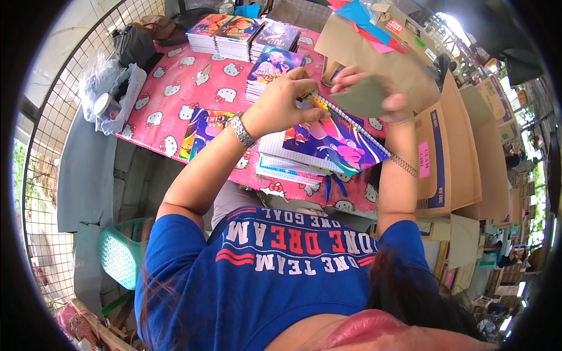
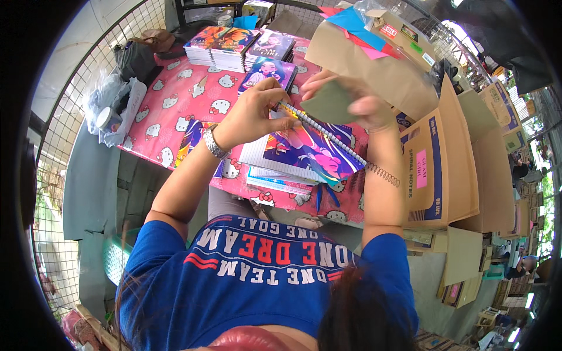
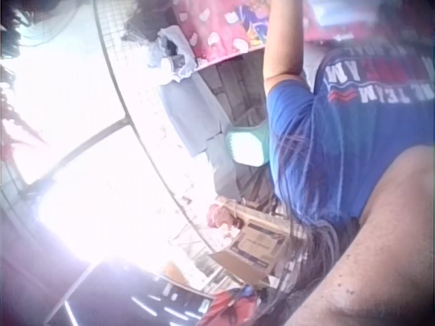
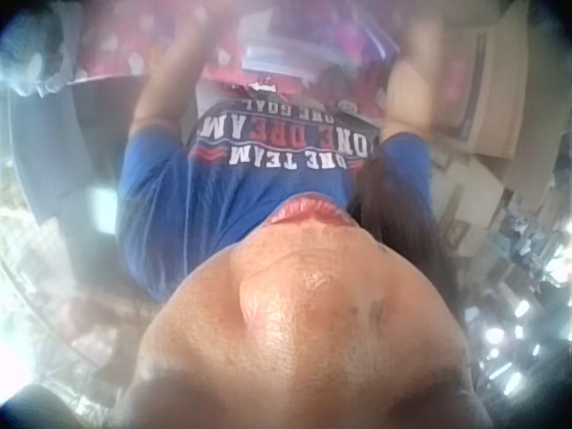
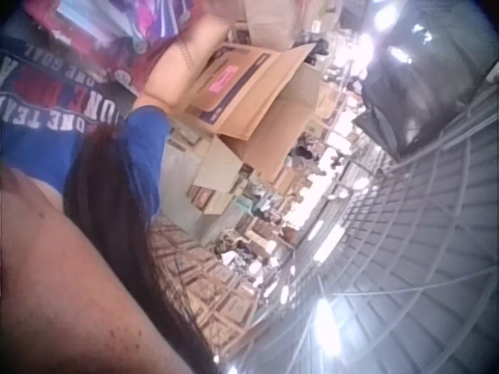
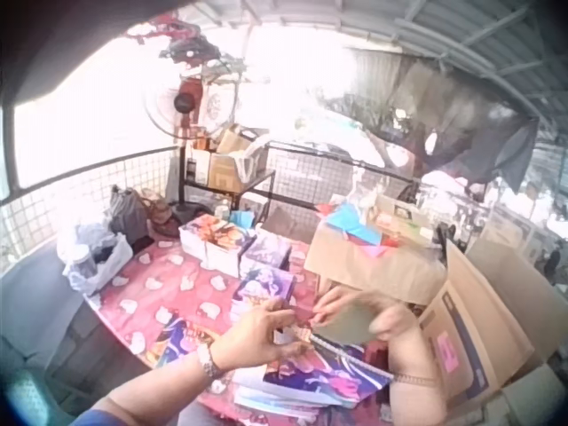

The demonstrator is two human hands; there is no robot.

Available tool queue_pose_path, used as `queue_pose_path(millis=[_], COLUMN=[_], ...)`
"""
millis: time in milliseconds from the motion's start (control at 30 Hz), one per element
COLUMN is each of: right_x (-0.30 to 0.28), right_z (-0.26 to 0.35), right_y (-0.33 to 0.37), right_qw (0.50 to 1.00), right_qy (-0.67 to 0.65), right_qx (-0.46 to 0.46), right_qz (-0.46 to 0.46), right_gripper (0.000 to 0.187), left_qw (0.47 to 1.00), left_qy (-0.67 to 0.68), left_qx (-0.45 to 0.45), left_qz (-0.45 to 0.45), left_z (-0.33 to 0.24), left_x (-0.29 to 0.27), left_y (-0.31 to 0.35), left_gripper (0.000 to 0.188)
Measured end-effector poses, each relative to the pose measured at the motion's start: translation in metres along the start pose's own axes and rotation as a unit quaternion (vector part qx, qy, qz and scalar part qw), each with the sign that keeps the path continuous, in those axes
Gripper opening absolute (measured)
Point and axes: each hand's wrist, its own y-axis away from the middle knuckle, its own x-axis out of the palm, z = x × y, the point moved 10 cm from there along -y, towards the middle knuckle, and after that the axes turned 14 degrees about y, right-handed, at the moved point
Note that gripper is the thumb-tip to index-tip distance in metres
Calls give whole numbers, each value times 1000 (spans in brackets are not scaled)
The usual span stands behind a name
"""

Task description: The person manually threads a plastic spiral coil through the pre-punched holes of a stack of paper and covers to assemble notebooks, then places them on a stack.

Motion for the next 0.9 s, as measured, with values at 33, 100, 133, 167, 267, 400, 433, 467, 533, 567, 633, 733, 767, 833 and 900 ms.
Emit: queue_pose_path(millis=[33, 100, 133, 167, 267, 400, 433, 467, 533, 567, 633, 733, 767, 833, 900], right_x=[0, 3, 7, 4, -4, -4, -6, -5, -3, -6, -12, 6, 11, -14, -19], right_z=[-2, -7, -27, -10, 23, -3, 0, 2, 0, -2, -4, -40, -70, -150, -194], right_y=[-2, 0, -1, -4, -6, -13, -15, -15, -15, -16, -18, -20, -15, 26, 56], right_qw=[1000, 998, 990, 997, 962, 989, 985, 980, 973, 973, 972, 997, 993, 956, 909], right_qy=[-16, -55, 54, -60, -238, -143, -162, -187, -216, -215, -215, -58, 49, -166, -185], right_qx=[7, 25, 99, 25, -134, -34, -51, -66, -69, -60, -42, 44, 102, 190, 225], right_qz=[11, 28, 82, 50, -1, -7, -11, -14, -34, -51, -82, 10, 44, -152, -297], right_gripper=[78, 78, 78, 77, 72, 59, 60, 61, 64, 67, 76, 58, 54, 48, 47], left_qw=[1000, 999, 999, 998, 998, 998, 997, 997, 998, 997, 996, 996, 995, 994, 988], left_qy=[6, 36, 50, 56, 60, 51, 54, 47, 33, 36, 41, 20, 16, 21, 71], left_qx=[-11, -17, -20, -26, -31, -29, -37, -36, -34, -34, -35, -56, -63, -68, -98], left_qz=[8, 1, -2, -6, -16, -35, -45, -47, -51, -57, -71, -69, -75, -87, -101], left_z=[4, 3, 2, 4, 7, 10, 13, 13, 14, 15, 18, 18, 19, 20, 35], left_x=[0, -1, -1, -2, -3, -5, -7, -7, -8, -9, -11, -12, -15, -15, -17], left_y=[-1, -3, -4, -3, -2, -3, -2, -2, -4, -4, -1, -3, -3, -4, 1], left_gripper=[40, 40, 39, 39, 40, 43, 44, 45, 46, 46, 47, 51, 47, 41, 32])
